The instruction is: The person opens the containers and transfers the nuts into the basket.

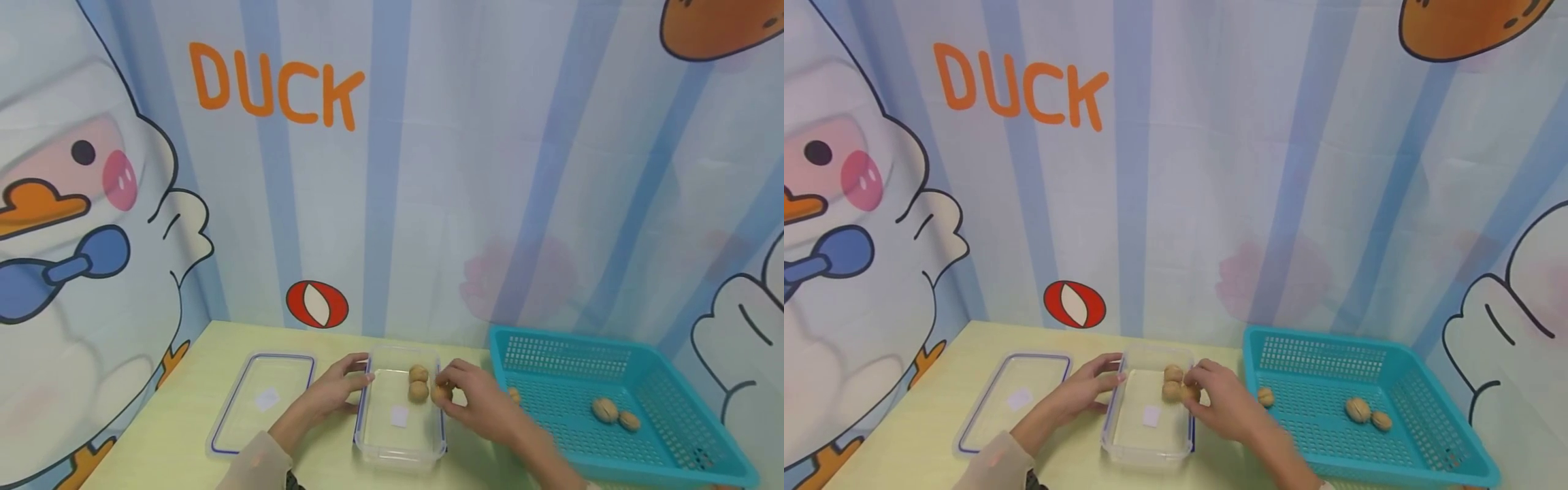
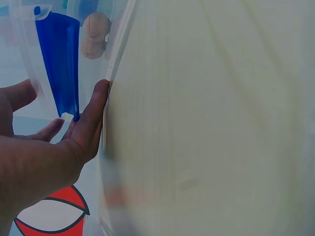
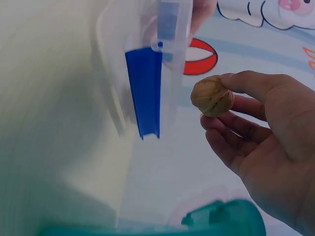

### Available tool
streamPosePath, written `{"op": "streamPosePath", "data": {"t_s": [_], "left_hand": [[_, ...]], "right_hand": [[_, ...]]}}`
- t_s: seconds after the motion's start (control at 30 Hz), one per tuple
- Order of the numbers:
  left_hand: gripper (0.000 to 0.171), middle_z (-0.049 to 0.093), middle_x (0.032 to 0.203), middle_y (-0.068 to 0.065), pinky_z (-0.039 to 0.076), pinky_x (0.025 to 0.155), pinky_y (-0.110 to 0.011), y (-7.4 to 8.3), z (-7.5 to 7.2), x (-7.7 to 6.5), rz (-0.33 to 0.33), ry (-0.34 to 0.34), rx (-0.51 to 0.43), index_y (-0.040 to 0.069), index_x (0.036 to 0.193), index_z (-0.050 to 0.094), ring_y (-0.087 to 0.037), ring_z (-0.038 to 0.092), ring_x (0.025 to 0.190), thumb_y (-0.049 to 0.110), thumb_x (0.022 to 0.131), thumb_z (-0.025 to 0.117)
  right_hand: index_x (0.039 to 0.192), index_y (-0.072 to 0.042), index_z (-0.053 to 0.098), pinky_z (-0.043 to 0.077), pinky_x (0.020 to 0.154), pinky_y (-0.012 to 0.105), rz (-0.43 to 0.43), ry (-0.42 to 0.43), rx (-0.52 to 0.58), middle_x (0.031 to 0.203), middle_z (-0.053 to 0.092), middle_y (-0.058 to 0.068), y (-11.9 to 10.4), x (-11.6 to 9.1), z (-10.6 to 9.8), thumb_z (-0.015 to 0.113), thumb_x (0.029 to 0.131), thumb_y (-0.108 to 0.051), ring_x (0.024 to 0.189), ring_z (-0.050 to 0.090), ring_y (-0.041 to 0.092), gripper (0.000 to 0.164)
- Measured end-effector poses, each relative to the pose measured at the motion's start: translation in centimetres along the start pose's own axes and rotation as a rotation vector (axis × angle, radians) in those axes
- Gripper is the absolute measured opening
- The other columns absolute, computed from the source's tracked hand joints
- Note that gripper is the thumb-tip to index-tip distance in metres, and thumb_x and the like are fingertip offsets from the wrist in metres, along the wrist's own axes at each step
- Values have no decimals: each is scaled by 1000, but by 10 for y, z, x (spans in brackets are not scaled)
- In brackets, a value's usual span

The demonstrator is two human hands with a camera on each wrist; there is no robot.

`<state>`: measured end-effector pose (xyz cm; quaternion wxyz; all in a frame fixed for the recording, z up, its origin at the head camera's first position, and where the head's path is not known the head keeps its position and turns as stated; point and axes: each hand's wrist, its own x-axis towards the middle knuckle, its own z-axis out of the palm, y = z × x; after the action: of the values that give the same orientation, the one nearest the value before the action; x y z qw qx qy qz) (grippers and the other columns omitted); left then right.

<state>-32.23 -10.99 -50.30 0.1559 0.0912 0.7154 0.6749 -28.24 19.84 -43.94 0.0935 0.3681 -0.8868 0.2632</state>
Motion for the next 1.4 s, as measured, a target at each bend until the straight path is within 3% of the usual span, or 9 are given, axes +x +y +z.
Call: {"op": "streamPosePath", "data": {"t_s": [0.13,0.37,0.53,0.9,1.13,1.4], "left_hand": [[68,37,161,-30,60,94,-57,1,0,0,1,-7,-2,0,161,34,-47,51,137,23,106,66],[68,37,162,-30,60,93,-57,0,0,0,2,-10,3,0,161,34,-47,52,137,24,106,66],[68,38,161,-29,61,93,-57,-2,-1,0,1,-12,6,0,161,34,-46,52,137,24,106,67],[67,38,161,-30,61,92,-56,-1,-2,0,5,-13,-1,1,161,35,-48,52,137,23,107,66],[66,38,161,-30,62,91,-56,-1,1,3,17,-17,-3,1,161,35,-48,53,136,24,107,66],[68,39,160,-30,62,90,-57,-2,-2,1,15,-5,14,0,161,35,-46,54,135,24,106,67]], "right_hand": [[112,-16,72,59,80,32,91,22,-6,106,66,-8,5,-10,-18,77,100,-17,93,63,9,13],[118,-12,71,63,83,36,132,114,-29,107,71,-6,14,-26,-45,80,96,-12,98,71,15,24],[122,-15,71,62,87,34,219,139,14,113,72,-7,21,-38,-60,80,98,-20,104,71,17,26],[121,-16,72,62,86,31,273,177,-5,112,72,-7,47,-67,-76,82,96,-19,104,72,18,27],[126,-11,69,62,86,30,399,186,-11,117,73,1,62,-86,-87,80,97,-23,108,72,26,33],[130,-4,68,62,88,49,487,232,-38,119,73,12,82,-100,-88,79,98,-30,110,71,36,42]]}}
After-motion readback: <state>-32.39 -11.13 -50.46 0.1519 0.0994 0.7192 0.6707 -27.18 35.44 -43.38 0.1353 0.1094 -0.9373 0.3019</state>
